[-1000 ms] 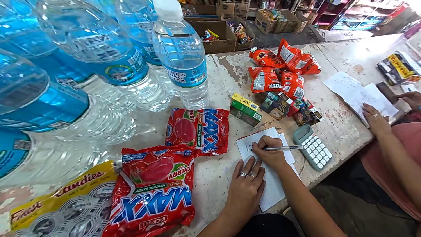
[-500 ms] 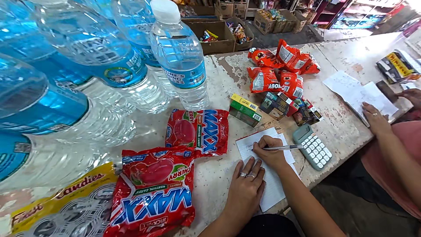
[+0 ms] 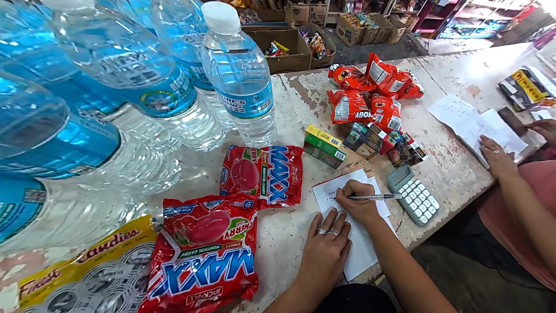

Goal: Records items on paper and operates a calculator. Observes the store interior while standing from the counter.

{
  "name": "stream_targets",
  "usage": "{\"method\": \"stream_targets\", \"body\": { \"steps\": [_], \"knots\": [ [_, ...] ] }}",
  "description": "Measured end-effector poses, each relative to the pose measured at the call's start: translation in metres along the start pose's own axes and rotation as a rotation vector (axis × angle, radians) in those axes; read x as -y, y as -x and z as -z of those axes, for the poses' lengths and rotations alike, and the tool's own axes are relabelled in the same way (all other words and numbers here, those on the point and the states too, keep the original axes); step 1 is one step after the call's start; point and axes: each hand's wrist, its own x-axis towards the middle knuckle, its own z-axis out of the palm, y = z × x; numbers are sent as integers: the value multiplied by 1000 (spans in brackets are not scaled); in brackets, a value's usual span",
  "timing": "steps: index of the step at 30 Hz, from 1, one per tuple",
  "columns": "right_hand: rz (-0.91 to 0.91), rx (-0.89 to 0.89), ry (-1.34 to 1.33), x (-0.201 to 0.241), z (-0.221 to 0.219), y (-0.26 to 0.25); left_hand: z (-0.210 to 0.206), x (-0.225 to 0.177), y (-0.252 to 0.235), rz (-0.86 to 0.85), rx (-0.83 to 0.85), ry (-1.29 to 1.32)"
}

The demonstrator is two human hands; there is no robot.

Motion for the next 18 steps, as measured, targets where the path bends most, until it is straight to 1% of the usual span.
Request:
{"method": "stream_targets", "body": {
  "steps": [8, 13, 18],
  "knots": [
    [25, 7, 12, -3, 0, 1, 0, 0, 0, -4, -4, -20],
    [-3, -52, -59, -7, 10, -2, -2, 1, 3, -7, -1, -20],
    [-36, -11, -29, -6, 14, -1, -2, 1, 3, -4, 0, -20]
  ]
}}
